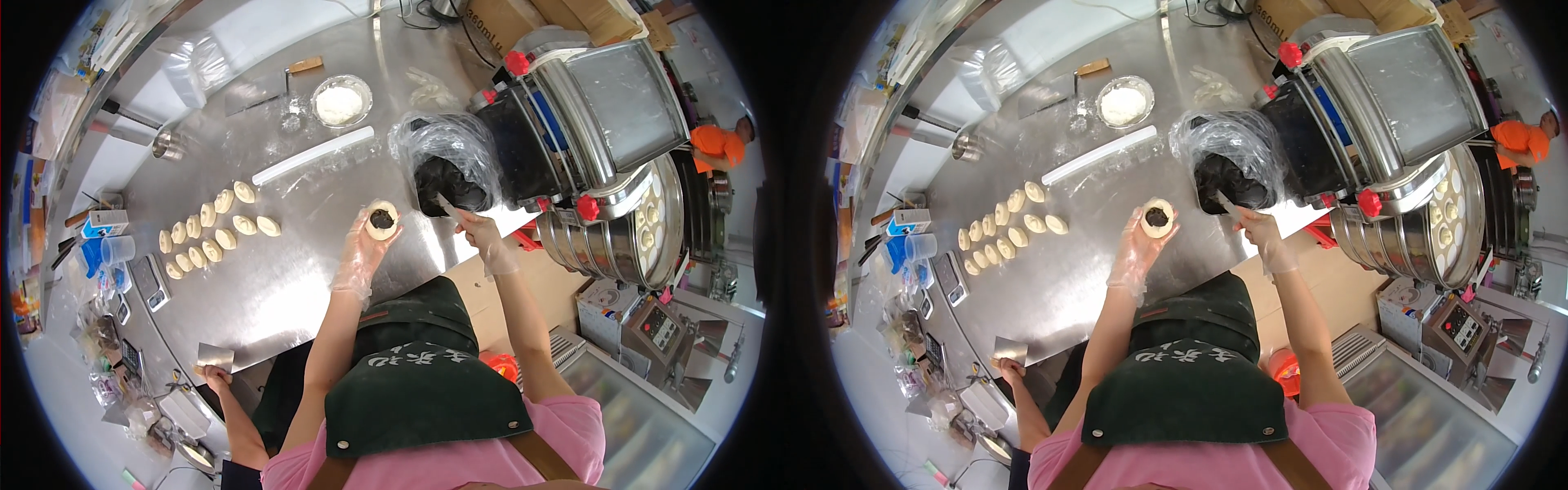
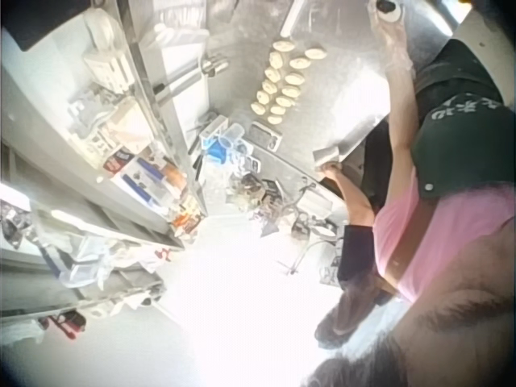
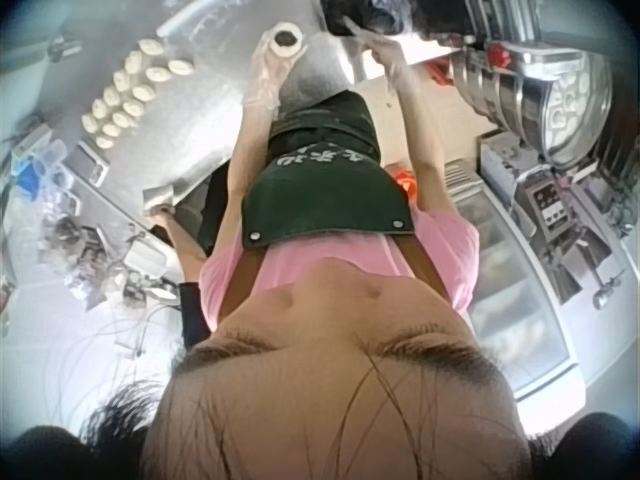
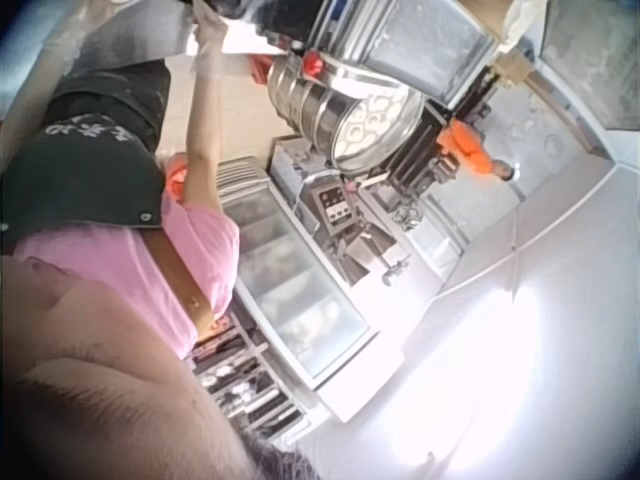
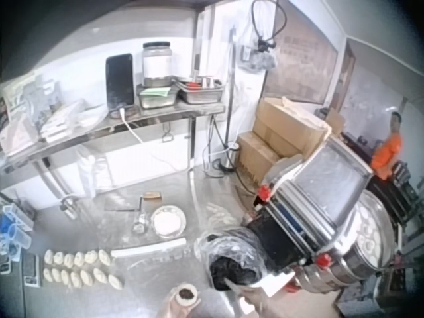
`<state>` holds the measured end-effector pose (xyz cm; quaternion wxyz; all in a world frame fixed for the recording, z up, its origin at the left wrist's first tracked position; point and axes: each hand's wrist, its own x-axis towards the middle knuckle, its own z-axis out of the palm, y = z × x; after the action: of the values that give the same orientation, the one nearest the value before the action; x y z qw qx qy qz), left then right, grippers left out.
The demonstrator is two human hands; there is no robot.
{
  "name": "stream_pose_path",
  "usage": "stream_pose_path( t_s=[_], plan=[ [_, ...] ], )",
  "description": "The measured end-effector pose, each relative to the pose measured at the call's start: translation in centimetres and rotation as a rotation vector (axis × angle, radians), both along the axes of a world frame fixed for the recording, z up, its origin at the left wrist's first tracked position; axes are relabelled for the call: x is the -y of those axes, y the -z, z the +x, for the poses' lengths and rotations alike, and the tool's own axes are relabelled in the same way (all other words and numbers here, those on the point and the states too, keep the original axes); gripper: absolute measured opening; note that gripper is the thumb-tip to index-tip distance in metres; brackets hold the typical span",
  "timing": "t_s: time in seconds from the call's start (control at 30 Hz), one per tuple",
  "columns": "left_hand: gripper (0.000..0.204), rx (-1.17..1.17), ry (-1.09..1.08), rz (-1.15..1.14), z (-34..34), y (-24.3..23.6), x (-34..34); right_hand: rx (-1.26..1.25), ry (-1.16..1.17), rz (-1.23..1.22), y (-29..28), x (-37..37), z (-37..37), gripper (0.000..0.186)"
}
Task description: The person fills small pieces of flattened dough with a dark filling using a spoon, pinches the dough closed, rolls it into a ball between their hands, and places it onto a steamer tray.
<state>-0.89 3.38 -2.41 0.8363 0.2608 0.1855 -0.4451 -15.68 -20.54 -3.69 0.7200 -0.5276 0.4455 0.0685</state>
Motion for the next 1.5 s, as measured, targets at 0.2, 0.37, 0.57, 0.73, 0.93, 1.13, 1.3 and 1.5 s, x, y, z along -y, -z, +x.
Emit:
stream_pose_path(
  t_s=[0.2, 0.37, 0.57, 0.73, 0.93, 1.13, 1.3, 1.5],
  plan=[
    [0.052, -0.072, 0.003, 0.016, -0.1, 0.2, 2.2, 0.202, -0.024, -0.801, -5.0, -5.8, -0.2, 0.039],
    [0.059, -0.068, 0.07, 0.007, -0.1, -1.9, 3.8, 0.402, -0.155, -1.386, -6.6, -9.1, 0.4, 0.043],
    [0.063, -0.064, 0.043, -0.042, -0.3, -3.2, 3.8, 0.317, -0.48, -1.681, -6.7, -10.8, -0.4, 0.042],
    [0.035, 0.198, 0.101, 0.116, 0.0, -2.8, 3.1, 0.344, -0.547, -1.694, -8.5, -10.8, 0.0, 0.045],
    [0.036, 0.101, 0.093, -0.025, 0.4, -2.9, 2.2, 0.261, -0.198, -0.674, -8.0, -10.4, 0.1, 0.04],
    [0.041, 0.355, 0.077, 0.246, -0.5, -3.7, 1.9, 0.157, -0.119, -0.42, -9.6, -11.5, 0.7, 0.033],
    [0.04, 0.362, 0.089, 0.33, 0.0, -3.3, 2.0, 0.315, -0.255, -0.938, -10.0, -12.2, -0.2, 0.037],
    [0.041, -0.062, 0.078, -0.157, 0.3, -3.1, 1.3, 0.301, -0.168, -0.707, -9.0, -11.2, -0.2, 0.037]
  ],
)
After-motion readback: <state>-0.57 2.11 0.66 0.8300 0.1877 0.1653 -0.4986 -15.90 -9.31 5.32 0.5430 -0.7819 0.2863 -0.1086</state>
